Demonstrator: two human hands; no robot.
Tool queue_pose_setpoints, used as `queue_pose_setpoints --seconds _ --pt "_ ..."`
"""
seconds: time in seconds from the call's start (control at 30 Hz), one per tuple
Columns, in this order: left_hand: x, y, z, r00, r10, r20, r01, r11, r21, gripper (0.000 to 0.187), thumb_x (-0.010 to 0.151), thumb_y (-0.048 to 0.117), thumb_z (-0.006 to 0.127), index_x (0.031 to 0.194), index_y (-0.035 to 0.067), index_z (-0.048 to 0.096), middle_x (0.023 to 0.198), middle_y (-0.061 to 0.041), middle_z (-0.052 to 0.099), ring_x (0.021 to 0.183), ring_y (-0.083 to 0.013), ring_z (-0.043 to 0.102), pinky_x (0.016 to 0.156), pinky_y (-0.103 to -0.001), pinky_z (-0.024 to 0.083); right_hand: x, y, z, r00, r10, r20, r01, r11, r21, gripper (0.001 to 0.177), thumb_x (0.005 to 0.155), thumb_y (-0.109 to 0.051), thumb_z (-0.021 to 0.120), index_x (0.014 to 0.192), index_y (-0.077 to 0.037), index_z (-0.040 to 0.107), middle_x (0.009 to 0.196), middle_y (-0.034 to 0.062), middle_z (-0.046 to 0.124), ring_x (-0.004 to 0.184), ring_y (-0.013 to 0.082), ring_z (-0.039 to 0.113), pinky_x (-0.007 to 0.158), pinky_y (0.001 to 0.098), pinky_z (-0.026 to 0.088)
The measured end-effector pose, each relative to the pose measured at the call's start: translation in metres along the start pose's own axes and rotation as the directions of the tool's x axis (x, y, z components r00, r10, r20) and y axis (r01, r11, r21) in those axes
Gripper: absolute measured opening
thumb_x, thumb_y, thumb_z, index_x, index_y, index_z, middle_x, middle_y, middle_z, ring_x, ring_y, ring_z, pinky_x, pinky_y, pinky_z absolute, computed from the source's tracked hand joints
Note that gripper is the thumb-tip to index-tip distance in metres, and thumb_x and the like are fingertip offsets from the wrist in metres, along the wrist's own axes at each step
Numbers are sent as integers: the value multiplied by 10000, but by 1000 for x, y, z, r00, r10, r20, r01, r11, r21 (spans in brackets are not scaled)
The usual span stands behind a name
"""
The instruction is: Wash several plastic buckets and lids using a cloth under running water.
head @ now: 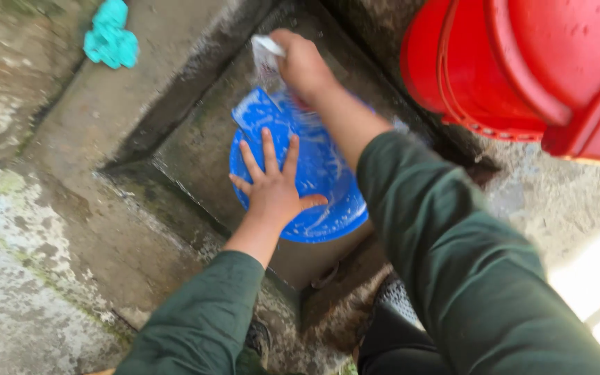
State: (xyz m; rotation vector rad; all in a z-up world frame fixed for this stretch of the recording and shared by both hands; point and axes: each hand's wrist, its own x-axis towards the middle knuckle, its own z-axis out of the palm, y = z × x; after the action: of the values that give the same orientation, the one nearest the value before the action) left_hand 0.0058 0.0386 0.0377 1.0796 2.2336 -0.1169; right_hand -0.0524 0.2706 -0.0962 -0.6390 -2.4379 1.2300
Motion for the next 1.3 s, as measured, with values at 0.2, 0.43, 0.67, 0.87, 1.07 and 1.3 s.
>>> queue_pose_setpoints --seconds 0.2,0.43,0.67,0.87,1.07,1.3 --pt "2 -2 -4 1000 -8 24 9 999 -38 1369 607 825 757 1638 361 -15 1689 -169 -207 1485 -589 -199 984 -920 126 -10 -112 -101 868 496 -22 -431 776 461 354 1047 -38 544 1392 -91 597 961 170 662 738 393 583 688 512 482" --pt "-1 -19 7 999 16 -28 -20 991 -133 1334 627 766 805 1637 364 31 1693 -159 -188 1491 -571 -184 1002 -908 62 -144 -68 -113 957 -203 207 260 917 -302 649 762 -150 820 1338 3 564 1431 354 456 1304 491 430 1059 554 369" --pt "13 -67 46 912 -221 -345 6 849 -529 1446 612 600 940 1629 167 9 1667 -256 77 1487 -514 194 1156 -647 242 -120 -56 -93 976 -149 162 191 937 -293 571 785 -56 703 1349 -40 613 1425 176 565 1358 411 490 1208 525 337" --pt "15 -69 49 923 -324 -209 63 661 -748 1474 614 549 942 1644 155 -37 1601 -274 199 1400 -509 315 1144 -539 330 -78 -97 -55 955 -150 256 243 891 -383 491 771 -153 741 1251 -80 664 1249 140 604 1261 391 499 1184 565 291" --pt "15 -63 46 898 -415 -149 136 583 -801 1474 591 531 964 1621 145 -17 1515 -259 272 1335 -502 358 1105 -549 355 -154 -64 -101 999 -11 51 23 971 -237 538 935 -198 669 1437 -45 548 1435 265 496 1369 447 419 1185 543 299" --pt "38 -102 91 933 -324 -158 -21 387 -922 1053 736 368 786 1595 125 227 1494 -199 342 1368 -386 408 1131 -476 367 -105 -140 -21 968 -60 243 163 889 -428 774 725 -154 707 1451 6 491 1498 232 475 1446 395 382 1198 591 218"
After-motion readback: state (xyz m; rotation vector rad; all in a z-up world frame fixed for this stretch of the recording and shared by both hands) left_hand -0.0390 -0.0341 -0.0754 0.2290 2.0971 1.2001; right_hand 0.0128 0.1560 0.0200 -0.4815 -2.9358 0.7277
